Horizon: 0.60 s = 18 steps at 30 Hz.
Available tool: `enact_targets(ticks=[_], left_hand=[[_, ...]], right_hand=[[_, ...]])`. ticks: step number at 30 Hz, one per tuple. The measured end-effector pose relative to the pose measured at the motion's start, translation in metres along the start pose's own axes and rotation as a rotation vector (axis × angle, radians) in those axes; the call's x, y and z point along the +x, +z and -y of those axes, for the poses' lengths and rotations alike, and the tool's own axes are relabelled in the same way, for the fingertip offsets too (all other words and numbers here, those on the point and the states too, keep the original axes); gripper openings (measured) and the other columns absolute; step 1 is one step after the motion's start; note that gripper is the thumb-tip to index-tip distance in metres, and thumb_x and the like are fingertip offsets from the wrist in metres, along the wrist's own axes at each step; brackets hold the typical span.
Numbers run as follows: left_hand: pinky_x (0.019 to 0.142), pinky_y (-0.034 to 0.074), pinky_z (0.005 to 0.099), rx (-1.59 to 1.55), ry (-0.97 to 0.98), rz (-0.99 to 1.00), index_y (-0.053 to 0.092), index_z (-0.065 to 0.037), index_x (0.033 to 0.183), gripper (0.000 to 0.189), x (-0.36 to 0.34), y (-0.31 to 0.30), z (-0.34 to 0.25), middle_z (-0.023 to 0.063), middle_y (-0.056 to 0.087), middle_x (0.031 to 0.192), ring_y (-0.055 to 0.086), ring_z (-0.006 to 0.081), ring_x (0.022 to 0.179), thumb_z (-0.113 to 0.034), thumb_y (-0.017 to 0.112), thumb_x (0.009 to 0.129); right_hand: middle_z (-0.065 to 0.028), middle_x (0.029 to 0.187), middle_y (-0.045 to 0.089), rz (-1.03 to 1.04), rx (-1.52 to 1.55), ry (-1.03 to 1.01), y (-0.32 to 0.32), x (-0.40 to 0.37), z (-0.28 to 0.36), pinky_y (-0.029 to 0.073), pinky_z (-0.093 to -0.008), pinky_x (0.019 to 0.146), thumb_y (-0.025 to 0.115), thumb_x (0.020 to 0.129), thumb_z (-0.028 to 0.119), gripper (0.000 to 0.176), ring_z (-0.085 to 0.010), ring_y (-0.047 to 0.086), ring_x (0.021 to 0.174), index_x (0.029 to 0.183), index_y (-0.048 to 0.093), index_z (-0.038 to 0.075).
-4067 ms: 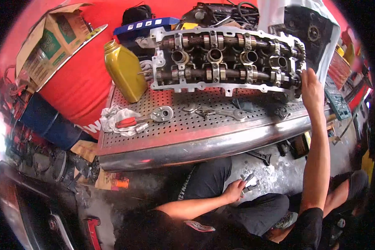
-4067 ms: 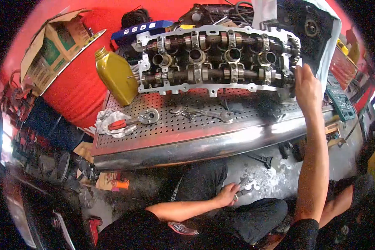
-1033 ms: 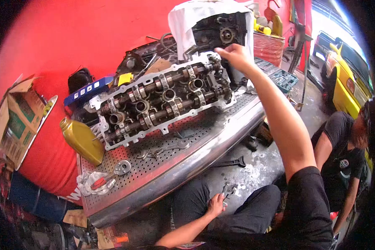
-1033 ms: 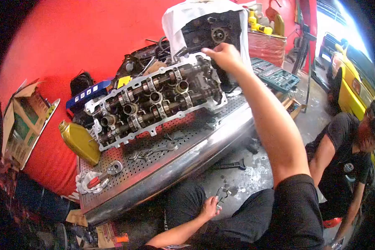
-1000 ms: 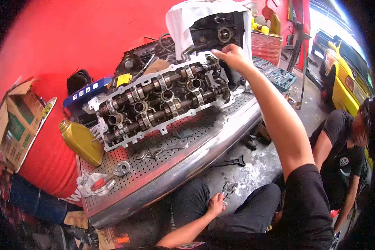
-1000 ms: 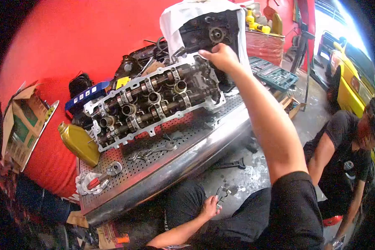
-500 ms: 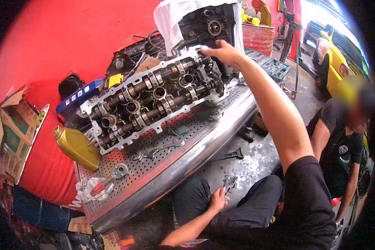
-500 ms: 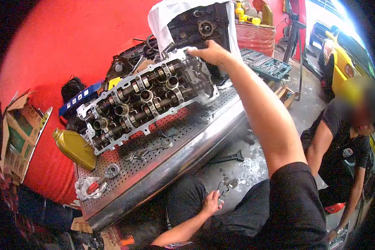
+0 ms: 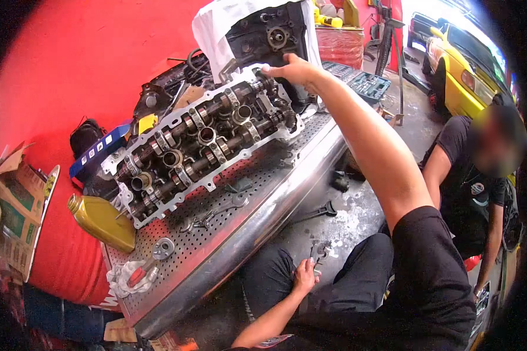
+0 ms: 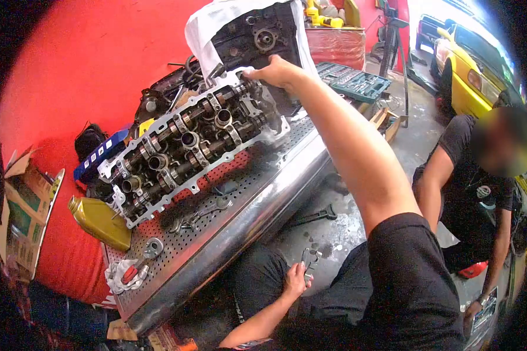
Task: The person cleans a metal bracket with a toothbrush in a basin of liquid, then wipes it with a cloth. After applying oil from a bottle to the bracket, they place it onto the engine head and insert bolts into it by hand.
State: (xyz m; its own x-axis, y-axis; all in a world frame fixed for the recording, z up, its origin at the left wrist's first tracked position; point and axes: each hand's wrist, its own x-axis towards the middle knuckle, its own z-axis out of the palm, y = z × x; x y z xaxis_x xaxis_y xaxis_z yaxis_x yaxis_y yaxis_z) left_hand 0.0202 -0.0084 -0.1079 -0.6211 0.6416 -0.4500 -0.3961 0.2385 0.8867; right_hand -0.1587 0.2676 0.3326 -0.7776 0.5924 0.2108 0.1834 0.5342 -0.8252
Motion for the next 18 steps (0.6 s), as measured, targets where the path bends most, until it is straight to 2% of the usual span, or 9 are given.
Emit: enact_targets(ticks=[1,3,6,9,12,13,16,17,18], left_hand=[[0.038,0.045,0.0296,0.003,-0.003,0.008,0.055,-0.002,0.092,0.039,0.002,-0.002,0.004,0.0092,0.062,0.075,0.058,0.0176,0.045,-0.037,0.042,0.102],[0.038,0.044,0.0298,0.015,0.009,-0.004,0.054,-0.002,0.092,0.038,0.003,-0.004,0.004,0.0091,0.062,0.074,0.057,0.0173,0.044,-0.036,0.042,0.102],[0.038,0.043,0.0297,0.046,0.028,-0.029,0.054,-0.002,0.093,0.037,-0.003,-0.004,-0.001,0.0085,0.061,0.069,0.056,0.0163,0.043,-0.036,0.042,0.102],[0.039,0.042,0.0299,0.055,0.025,0.004,0.055,-0.003,0.092,0.036,0.001,-0.003,0.009,0.0085,0.061,0.064,0.056,0.0161,0.042,-0.036,0.042,0.102],[0.039,0.042,0.0304,0.045,0.042,0.028,0.055,-0.004,0.091,0.036,0.007,-0.002,0.014,0.0093,0.061,0.063,0.056,0.0161,0.042,-0.036,0.043,0.102],[0.039,0.042,0.0305,0.055,0.045,0.024,0.055,-0.004,0.092,0.036,0.008,-0.003,0.016,0.0097,0.062,0.064,0.056,0.0162,0.042,-0.036,0.043,0.102],[0.039,0.042,0.0304,0.053,0.031,-0.012,0.055,-0.004,0.092,0.036,0.009,-0.006,0.019,0.0097,0.063,0.065,0.056,0.0159,0.042,-0.037,0.043,0.101],[0.039,0.042,0.0303,0.051,0.022,-0.023,0.056,-0.004,0.092,0.036,0.009,-0.007,0.018,0.0095,0.064,0.065,0.056,0.0158,0.042,-0.037,0.043,0.101],[0.039,0.042,0.0301,0.07,0.031,-0.021,0.056,-0.003,0.093,0.037,0.012,-0.006,0.015,0.0093,0.064,0.065,0.056,0.0157,0.042,-0.037,0.043,0.101]], right_hand=[[-0.0255,0.149,0.031,0.138,0.055,0.11,-0.01,-0.01,0.004,0.033,-0.0505,0.107,0.075,0.077,0.05,0.104,-0.0358,0.033,0.138,0.152,0.017,0.007],[-0.0251,0.15,0.031,0.21,-0.32,-0.036,-0.026,0.029,-0.025,0.034,-0.047,0.107,0.076,0.077,0.048,0.104,-0.0347,0.033,0.138,0.152,0.016,0.007],[-0.0259,0.151,0.028,0.182,-0.075,-0.127,-0.044,0.025,-0.031,0.032,-0.0428,0.109,0.077,0.076,0.048,0.107,-0.0332,0.032,0.139,0.152,0.014,0.007],[-0.0285,0.151,0.026,0.006,0.157,0.012,-0.023,-0.02,0.011,0.027,-0.0516,0.111,0.077,0.074,0.053,0.112,-0.037,0.029,0.14,0.152,0.012,0.007],[-0.028,0.147,0.034,0.021,-0.039,-0.001,-0.003,-0.001,-0.001,0.036,-0.0416,0.108,0.078,0.072,0.053,0.115,-0.0355,0.041,0.133,0.149,0.014,-0.002],[-0.0291,0.147,0.032,0.12,-0.032,0.053,-0.013,-0.005,0.001,0.037,-0.0426,0.107,0.081,0.071,0.049,0.114,-0.0386,0.04,0.133,0.15,0.014,0.001],[-0.0305,0.144,0.036,0.061,-0.683,-0.069,-0.029,0.016,-0.016,0.043,-0.0438,0.101,0.086,0.067,0.035,0.112,-0.0379,0.044,0.13,0.151,0.016,0.01],[-0.0303,0.132,0.048,-0.157,-0.691,-0.128,-0.031,0.015,-0.022,0.046,-0.0376,0.098,0.088,0.065,0.023,0.112,-0.037,0.053,0.12,0.15,0.018,0.006],[-0.0295,0.129,0.051,-0.181,-0.487,-0.206,-0.038,0.017,-0.024,0.046,-0.0374,0.097,0.087,0.066,0.027,0.109,-0.0361,0.055,0.117,0.149,0.02,0.004]])
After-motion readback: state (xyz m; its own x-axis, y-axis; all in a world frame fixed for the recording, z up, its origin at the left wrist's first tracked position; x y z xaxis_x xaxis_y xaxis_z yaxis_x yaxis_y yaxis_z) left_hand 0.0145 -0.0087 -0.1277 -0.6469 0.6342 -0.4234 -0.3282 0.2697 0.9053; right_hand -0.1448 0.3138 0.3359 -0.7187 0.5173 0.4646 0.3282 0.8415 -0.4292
